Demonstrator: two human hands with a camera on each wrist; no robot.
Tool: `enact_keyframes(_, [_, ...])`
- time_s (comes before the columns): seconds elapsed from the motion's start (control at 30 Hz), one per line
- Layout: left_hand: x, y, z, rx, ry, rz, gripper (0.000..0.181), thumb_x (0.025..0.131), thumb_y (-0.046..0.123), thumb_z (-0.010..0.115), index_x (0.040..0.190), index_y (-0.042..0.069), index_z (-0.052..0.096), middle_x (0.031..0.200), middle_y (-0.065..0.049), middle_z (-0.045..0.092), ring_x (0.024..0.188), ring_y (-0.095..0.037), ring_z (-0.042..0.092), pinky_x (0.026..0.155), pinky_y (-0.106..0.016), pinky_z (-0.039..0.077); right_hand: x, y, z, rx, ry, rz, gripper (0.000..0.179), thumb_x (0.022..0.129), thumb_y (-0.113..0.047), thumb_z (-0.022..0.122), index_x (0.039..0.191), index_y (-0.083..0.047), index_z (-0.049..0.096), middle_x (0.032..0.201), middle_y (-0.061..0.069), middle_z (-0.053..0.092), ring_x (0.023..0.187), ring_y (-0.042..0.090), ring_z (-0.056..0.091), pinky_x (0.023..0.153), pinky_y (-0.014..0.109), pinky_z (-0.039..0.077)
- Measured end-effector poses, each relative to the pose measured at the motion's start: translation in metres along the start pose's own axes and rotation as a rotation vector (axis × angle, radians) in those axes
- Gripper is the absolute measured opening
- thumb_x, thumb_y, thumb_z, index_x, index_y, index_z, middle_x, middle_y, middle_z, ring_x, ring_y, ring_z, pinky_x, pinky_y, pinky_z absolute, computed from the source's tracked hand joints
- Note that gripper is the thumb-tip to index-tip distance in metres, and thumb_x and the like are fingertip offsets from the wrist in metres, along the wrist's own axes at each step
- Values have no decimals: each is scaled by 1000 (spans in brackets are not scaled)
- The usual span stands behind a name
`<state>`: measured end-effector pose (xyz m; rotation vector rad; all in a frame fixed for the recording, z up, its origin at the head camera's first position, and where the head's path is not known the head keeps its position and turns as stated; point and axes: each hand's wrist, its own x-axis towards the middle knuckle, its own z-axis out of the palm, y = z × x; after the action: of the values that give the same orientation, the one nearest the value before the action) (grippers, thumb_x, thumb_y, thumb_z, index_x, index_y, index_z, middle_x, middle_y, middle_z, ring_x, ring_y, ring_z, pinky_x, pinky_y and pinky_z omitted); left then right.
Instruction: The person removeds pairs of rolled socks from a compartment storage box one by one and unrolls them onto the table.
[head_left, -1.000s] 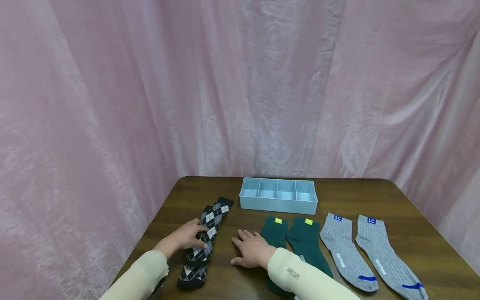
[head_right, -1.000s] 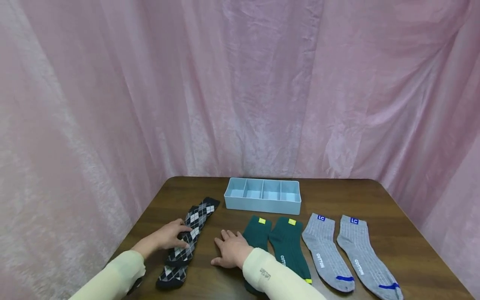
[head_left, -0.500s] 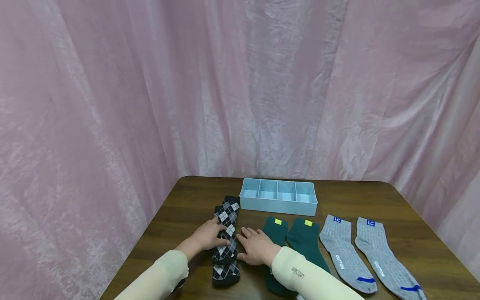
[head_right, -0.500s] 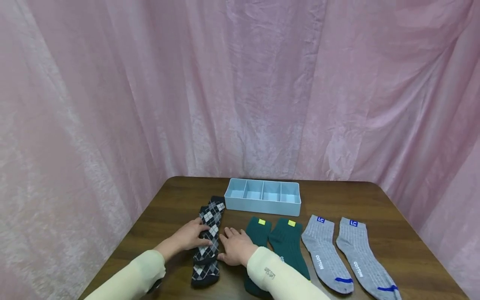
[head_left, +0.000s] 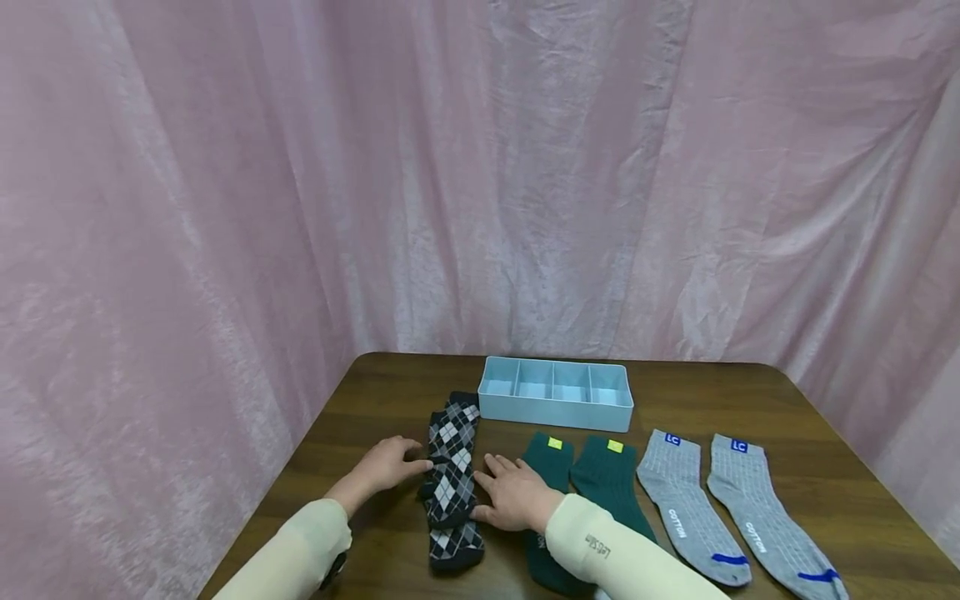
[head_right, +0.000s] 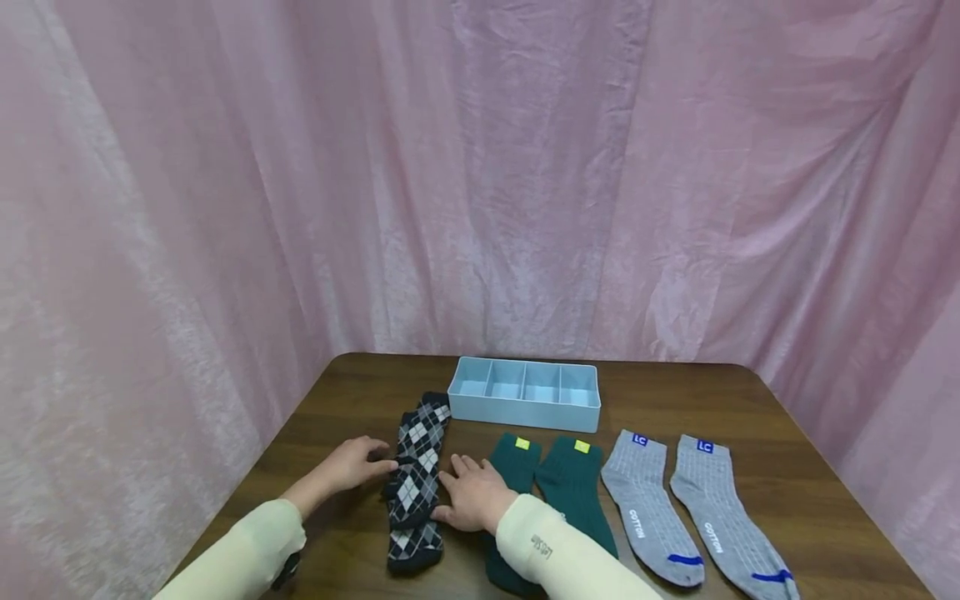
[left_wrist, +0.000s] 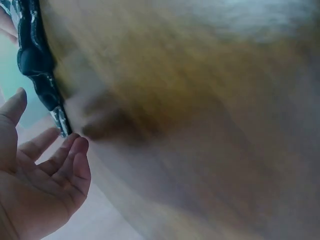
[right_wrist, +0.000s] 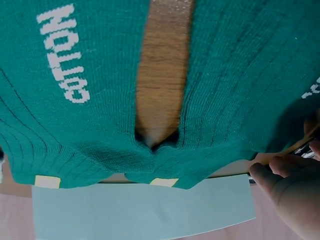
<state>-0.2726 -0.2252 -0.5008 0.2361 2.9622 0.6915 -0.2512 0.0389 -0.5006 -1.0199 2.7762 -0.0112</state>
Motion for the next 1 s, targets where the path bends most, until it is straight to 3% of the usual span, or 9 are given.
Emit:
enact_keyframes(0.23, [0,2,4,-22,-1,60,32,91,33,72,106,4,75,101,-6,66,98,-27,61,89,-49,49,-2,1,2,15,-3,11,66,95,-62,51,148,-22,48,157,9,36,143,27,33,112,49,32])
enact_keyframes(0.37, [1,2,8,2,-1,64,25,91,27,73,102,5,75,97,-4,64,94,-24,60,87,-47,50,-2,0,5,21,-10,9,69,94,-64,51,149,-23,47,157,9,36,144,27,33,112,49,31])
enact_keyframes(0.67, [3,0,10,-83,38,21,8,90,18,73,93,10,73,96,-1,64,92,-21,59,85,-46,50,0,-3,6,43,-29,16,72,92,-65,54,150,-25,45,158,9,33,145,27,31,113,51,29])
enact_keyframes(1.0, [1,-1,4,-181,51,-51,9,93,15,71,91,7,70,96,-3,64,86,-21,55,78,-41,48,2,-4,3,46,-62,23,67,92,-66,53,150,-34,45,159,8,32,145,26,30,113,51,28])
